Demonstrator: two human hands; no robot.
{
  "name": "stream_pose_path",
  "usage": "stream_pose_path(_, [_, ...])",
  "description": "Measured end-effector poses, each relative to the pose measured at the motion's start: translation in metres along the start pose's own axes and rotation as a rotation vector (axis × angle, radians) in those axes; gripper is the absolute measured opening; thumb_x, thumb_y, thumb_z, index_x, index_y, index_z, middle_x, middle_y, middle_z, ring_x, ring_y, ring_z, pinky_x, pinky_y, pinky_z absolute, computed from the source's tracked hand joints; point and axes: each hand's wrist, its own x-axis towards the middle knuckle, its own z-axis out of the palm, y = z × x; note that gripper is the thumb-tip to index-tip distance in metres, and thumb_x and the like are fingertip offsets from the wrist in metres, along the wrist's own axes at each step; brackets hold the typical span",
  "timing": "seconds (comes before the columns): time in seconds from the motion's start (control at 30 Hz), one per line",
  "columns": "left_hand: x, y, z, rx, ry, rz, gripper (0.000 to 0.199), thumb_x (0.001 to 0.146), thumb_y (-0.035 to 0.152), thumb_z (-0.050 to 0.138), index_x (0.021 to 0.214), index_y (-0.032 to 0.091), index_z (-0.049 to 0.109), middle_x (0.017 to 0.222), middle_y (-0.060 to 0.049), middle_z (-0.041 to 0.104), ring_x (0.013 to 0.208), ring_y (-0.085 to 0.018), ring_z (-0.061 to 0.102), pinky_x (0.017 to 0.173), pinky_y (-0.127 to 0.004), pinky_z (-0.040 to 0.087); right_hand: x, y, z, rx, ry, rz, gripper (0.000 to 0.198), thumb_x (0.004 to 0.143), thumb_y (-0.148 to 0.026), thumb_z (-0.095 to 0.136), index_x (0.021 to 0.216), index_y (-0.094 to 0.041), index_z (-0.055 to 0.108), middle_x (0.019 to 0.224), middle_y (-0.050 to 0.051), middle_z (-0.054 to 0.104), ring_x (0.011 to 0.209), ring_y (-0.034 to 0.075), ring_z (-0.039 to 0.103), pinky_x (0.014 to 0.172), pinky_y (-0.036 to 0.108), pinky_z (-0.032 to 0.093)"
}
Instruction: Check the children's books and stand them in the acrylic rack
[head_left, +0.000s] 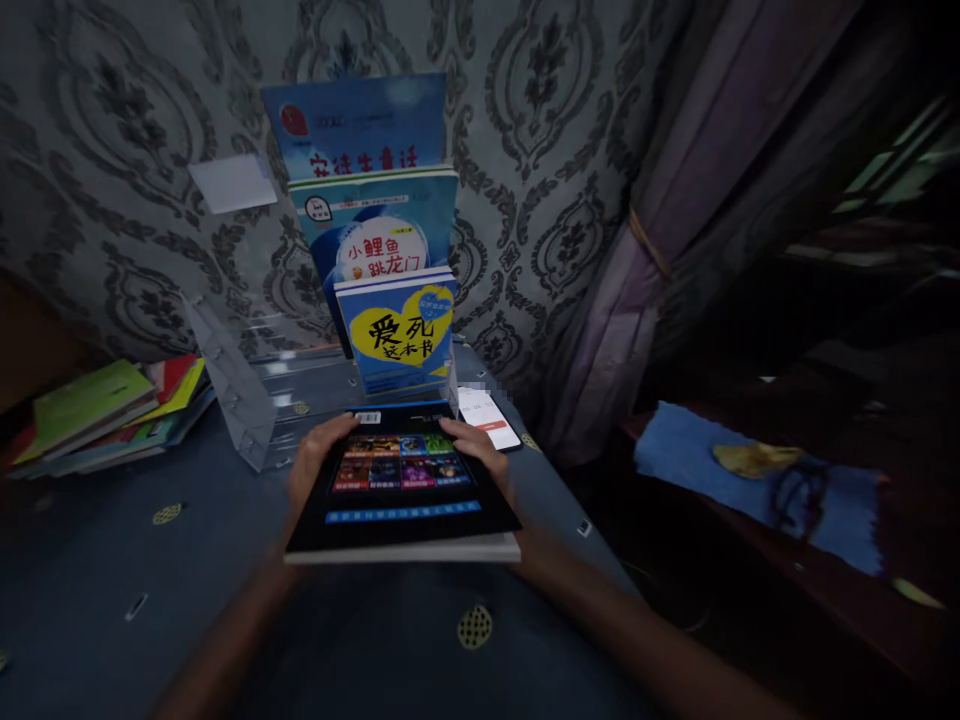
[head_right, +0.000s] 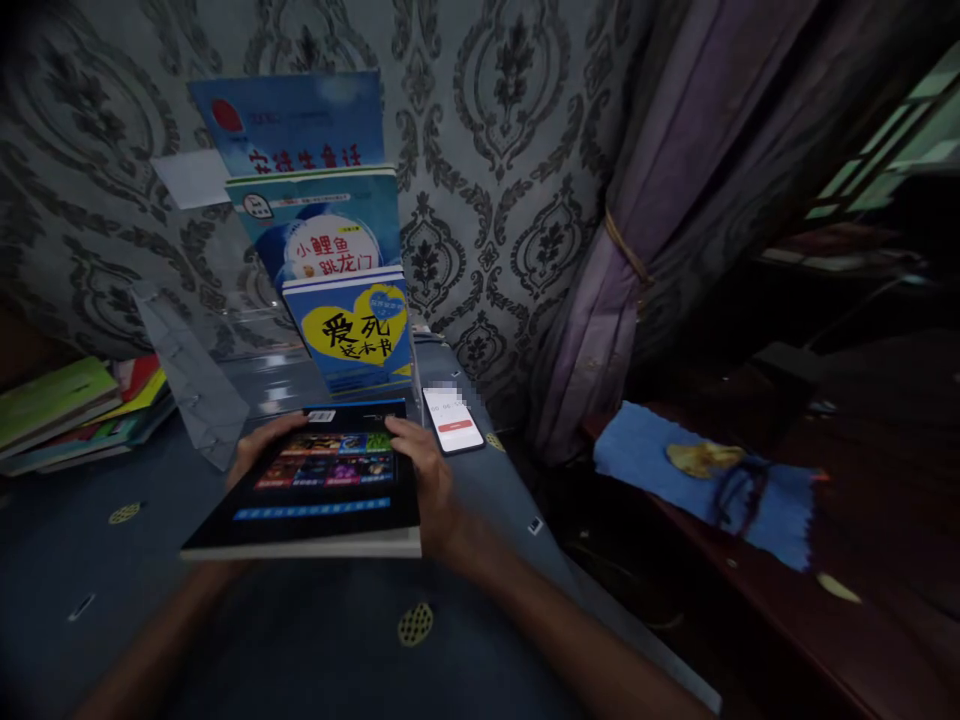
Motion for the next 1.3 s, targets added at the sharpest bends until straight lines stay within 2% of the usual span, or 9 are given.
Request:
stream_pose_path(0.1, [0.013, 0.003, 0.018, 0.111, 0.064, 0.195, 0.041, 0.068, 0.033, 0.081, 0.107, 0.027, 0.07, 0.116, -0.003, 0.071, 0.12, -0.03, 0.06, 0.113, -0.042, 0.041, 0.013, 0.01, 0.001, 0.021, -0.021, 0.01, 0.036, 0.096, -0.049, 0.054, 0.126, -0.03, 0.052, 0.137, 0.01, 0.063, 0.131, 0.029, 0.058, 0.111, 0.054, 0.047])
stream_pose_path(0.17, [0.022, 0.0, 0.028, 0.137, 0.058, 0.252, 0.04, 0.071, 0.025, 0.076, 0.11, 0.026, 0.067, 0.112, -0.003, 0.07, 0.113, -0.026, 0.064, 0.107, -0.037, 0.045, 0.024, 0.016, 0.0, -0.021, -0.025, 0.04, 0.033, 0.099, -0.042, 0.049, 0.129, -0.028, 0.052, 0.135, 0.01, 0.064, 0.129, 0.027, 0.059, 0.111, 0.052, 0.046])
stream_pose_path(0.23, [0.032, -0.003, 0.035, 0.222, 0.02, 0.283, 0.038, 0.077, 0.019, 0.068, 0.114, 0.024, 0.063, 0.109, -0.004, 0.07, 0.106, -0.024, 0.066, 0.101, -0.035, 0.048, 0.037, 0.021, -0.002, -0.079, -0.02, 0.059, 0.031, 0.102, -0.038, 0.042, 0.128, -0.025, 0.054, 0.127, 0.011, 0.066, 0.122, 0.027, 0.061, 0.107, 0.048, 0.048])
stream_pose_path(0.4, [0.056, 0.001, 0.045, 0.644, 0.002, 0.269, 0.028, 0.089, 0.018, 0.047, 0.116, 0.018, 0.054, 0.086, -0.005, 0.066, 0.082, -0.025, 0.065, 0.079, -0.037, 0.05, 0.074, 0.036, -0.007, -0.132, -0.031, 0.182, 0.021, 0.105, -0.04, 0.038, 0.106, -0.024, 0.052, 0.087, 0.004, 0.062, 0.079, 0.022, 0.061, 0.077, 0.039, 0.053])
stream_pose_path(0.5, [0.063, 0.008, 0.048, 0.764, -0.009, 0.272, 0.026, 0.092, 0.02, 0.042, 0.117, 0.018, 0.051, 0.083, -0.004, 0.064, 0.073, -0.024, 0.064, 0.07, -0.035, 0.048, 0.087, 0.04, -0.008, -0.095, -0.025, 0.178, 0.017, 0.104, -0.038, 0.041, 0.105, -0.025, 0.051, 0.088, 0.003, 0.061, 0.081, 0.022, 0.06, 0.077, 0.038, 0.052])
stream_pose_path(0.7, [0.069, 0.007, 0.05, 0.867, -0.036, 0.288, 0.03, 0.091, 0.019, 0.04, 0.12, 0.018, 0.049, 0.086, -0.005, 0.065, 0.075, -0.025, 0.066, 0.068, -0.034, 0.048, 0.092, 0.048, -0.008, -0.073, -0.024, 0.155, 0.023, 0.103, -0.032, 0.041, 0.121, -0.025, 0.054, 0.104, 0.006, 0.066, 0.094, 0.023, 0.063, 0.086, 0.039, 0.052])
stream_pose_path(0.87, [0.067, -0.001, 0.054, 1.02, -0.029, 0.295, 0.025, 0.091, 0.018, 0.04, 0.113, 0.015, 0.05, 0.097, -0.013, 0.068, 0.09, -0.029, 0.069, 0.074, -0.036, 0.052, 0.09, 0.065, -0.004, -0.249, 0.019, 0.118, 0.019, 0.097, -0.023, 0.046, 0.11, -0.024, 0.059, 0.103, 0.007, 0.06, 0.098, 0.024, 0.059, 0.089, 0.041, 0.052])
stream_pose_path(1.07, [0.059, -0.002, 0.058, 1.235, -0.036, 0.152, 0.027, 0.099, 0.028, 0.039, 0.12, 0.011, 0.045, 0.092, -0.015, 0.071, 0.084, -0.032, 0.073, 0.069, -0.037, 0.052, 0.082, 0.073, -0.001, -0.264, 0.053, 0.155, 0.029, 0.092, -0.022, 0.053, 0.119, -0.022, 0.062, 0.104, 0.008, 0.062, 0.095, 0.025, 0.061, 0.084, 0.04, 0.054])
stream_pose_path(1.3, [0.057, -0.007, 0.059, 1.191, -0.041, 0.081, 0.031, 0.104, 0.029, 0.037, 0.127, 0.01, 0.04, 0.088, -0.014, 0.074, 0.085, -0.031, 0.075, 0.073, -0.036, 0.053, 0.078, 0.075, -0.002, -0.269, 0.087, 0.148, 0.027, 0.094, -0.025, 0.054, 0.115, -0.024, 0.071, 0.101, 0.007, 0.068, 0.089, 0.024, 0.063, 0.082, 0.04, 0.055])
